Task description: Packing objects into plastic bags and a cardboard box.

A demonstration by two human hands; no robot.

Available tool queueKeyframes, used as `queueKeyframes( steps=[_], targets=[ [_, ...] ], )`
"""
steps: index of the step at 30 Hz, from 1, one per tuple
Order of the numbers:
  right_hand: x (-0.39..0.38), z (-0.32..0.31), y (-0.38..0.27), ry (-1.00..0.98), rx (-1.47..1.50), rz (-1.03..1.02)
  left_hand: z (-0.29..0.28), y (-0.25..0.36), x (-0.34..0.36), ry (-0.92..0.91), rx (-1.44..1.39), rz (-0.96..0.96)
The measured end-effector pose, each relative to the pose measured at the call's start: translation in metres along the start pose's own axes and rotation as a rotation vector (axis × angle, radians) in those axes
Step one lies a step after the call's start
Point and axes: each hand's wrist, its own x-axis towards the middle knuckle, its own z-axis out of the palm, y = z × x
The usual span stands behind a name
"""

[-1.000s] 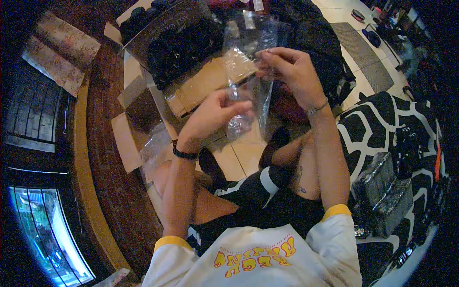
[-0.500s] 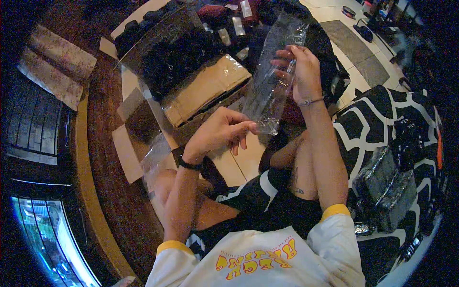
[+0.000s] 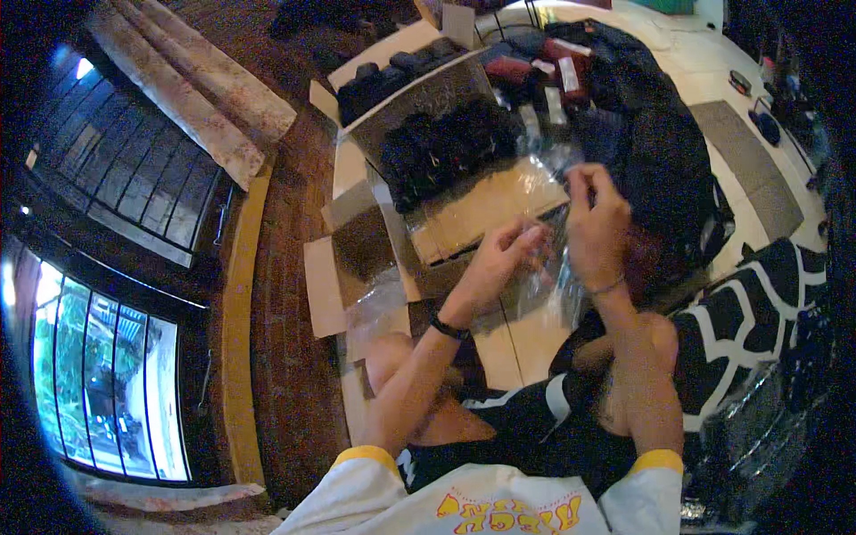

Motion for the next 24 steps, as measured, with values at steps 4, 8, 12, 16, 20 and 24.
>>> queueKeyframes(
  steps=[4,8,12,16,20,24],
  targets=[
    [-0.007,0.003,-0.008,-0.171,0.052,0.037,0.004,0.005,0.007,0.276,-0.238,0.022],
    [0.005,-0.012,-0.002,-0.421,0.257,0.197,-0.010,0.018,0.007,0.235,0.055,0.014],
    [0.010,-0.033,0.007,-0.688,0.359,0.295,-0.015,0.029,0.000,0.098,0.053,0.072],
    [0.015,-0.035,0.007,-0.790,0.338,0.163,-0.011,0.043,-0.008,0.152,-0.003,0.085],
    [0.018,-0.039,0.003,-0.867,0.354,0.264,-0.012,0.054,-0.012,0.172,0.039,0.002],
    [0.016,-0.043,-0.005,-0.810,0.435,0.238,-0.014,0.055,-0.016,0.086,0.022,-0.015]
  ],
)
